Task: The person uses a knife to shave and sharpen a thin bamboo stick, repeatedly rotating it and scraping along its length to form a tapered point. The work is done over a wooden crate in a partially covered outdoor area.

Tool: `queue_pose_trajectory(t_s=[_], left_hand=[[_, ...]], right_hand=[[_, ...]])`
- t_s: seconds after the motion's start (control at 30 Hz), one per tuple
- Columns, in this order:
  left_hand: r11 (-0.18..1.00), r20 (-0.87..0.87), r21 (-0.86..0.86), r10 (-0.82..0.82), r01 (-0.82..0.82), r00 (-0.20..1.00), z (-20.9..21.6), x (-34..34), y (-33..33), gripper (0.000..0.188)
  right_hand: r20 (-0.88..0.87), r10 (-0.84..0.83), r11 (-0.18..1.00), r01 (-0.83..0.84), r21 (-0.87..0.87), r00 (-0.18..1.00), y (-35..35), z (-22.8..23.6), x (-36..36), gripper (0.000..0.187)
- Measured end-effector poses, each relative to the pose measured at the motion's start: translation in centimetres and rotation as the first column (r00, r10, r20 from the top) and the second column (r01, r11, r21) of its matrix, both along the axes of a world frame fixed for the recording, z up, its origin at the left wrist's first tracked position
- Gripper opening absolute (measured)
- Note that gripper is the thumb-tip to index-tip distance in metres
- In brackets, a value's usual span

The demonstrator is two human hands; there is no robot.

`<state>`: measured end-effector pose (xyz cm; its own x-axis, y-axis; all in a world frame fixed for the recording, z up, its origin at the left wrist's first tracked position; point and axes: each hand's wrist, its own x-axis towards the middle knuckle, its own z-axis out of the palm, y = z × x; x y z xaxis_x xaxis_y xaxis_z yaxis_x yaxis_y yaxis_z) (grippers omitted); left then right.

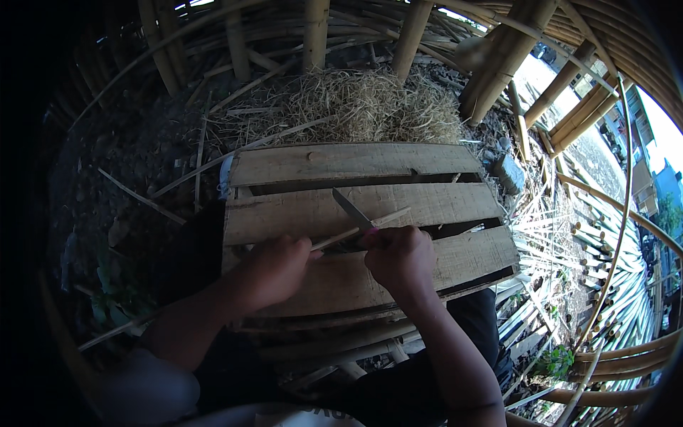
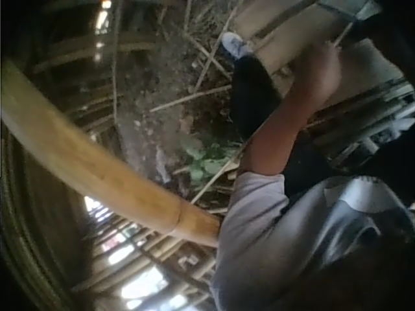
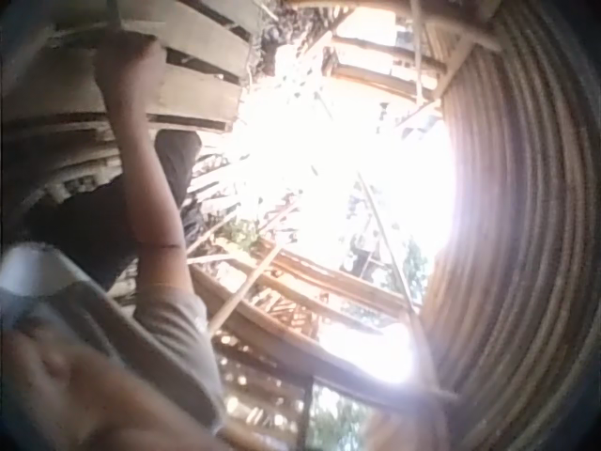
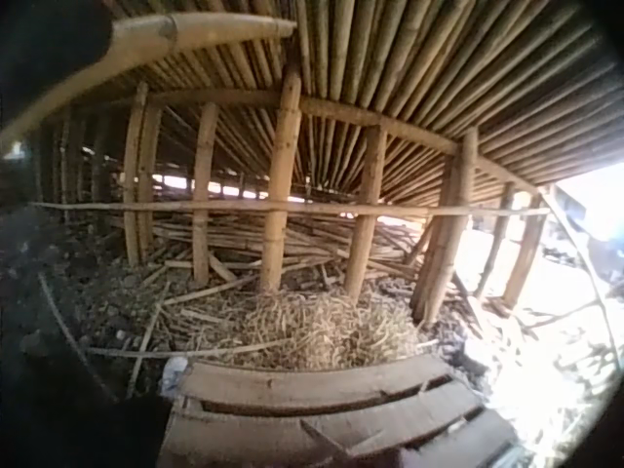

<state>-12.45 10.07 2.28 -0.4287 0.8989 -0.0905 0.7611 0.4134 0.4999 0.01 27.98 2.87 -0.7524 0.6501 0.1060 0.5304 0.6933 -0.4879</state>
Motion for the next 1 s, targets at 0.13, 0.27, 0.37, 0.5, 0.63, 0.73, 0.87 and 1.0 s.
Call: queue_pose_trajectory(t_s=[0.13,0.27,0.37,0.5,0.63,0.73,0.87,1.0], left_hand=[[0.998,0.018,0.042,-0.045,0.044,0.999,-0.3,-0.2,-0.4,0.032],[0.998,0.003,-0.007,-0.06,0.06,0.998,0.1,-0.2,-0.4,0.031],[0.999,-0.011,-0.021,-0.051,0.05,0.999,0.0,-0.1,-0.4,0.03],[0.999,-0.025,0.019,-0.046,0.046,0.999,-0.3,-0.1,-0.3,0.03],[0.999,-0.066,0.013,-0.036,0.037,0.997,-0.6,-0.1,-0.4,0.032],[0.999,-0.068,-0.005,-0.036,0.036,0.997,-0.6,0.0,-0.2,0.034],[0.999,-0.079,-0.006,-0.036,0.035,0.996,-0.5,0.1,-0.2,0.034],[0.999,-0.111,0.009,-0.045,0.046,0.993,-0.3,0.1,-0.3,0.032]], right_hand=[[-0.041,-0.059,0.991,0.064,0.118,0.997,0.6,0.1,-0.2,0.015],[-0.21,-0.159,0.979,0.181,0.092,0.965,3.0,-0.3,-0.7,0.023],[-0.239,-0.114,0.993,0.105,-0.048,0.964,3.4,-0.4,-0.6,0.031],[-0.1,0.005,1.0,-0.007,-0.02,0.995,2.8,-0.5,0.0,0.031],[-0.091,0.073,0.992,-0.064,0.105,0.993,2.5,-0.2,-0.2,0.026],[-0.094,0.153,0.962,-0.126,0.244,0.984,1.8,0.0,-0.1,0.02],[0.031,0.193,0.906,-0.19,0.379,0.981,1.0,-0.2,0.0,0.013],[0.063,0.171,0.887,-0.181,0.424,0.983,0.5,-0.9,-0.2,0.014]])
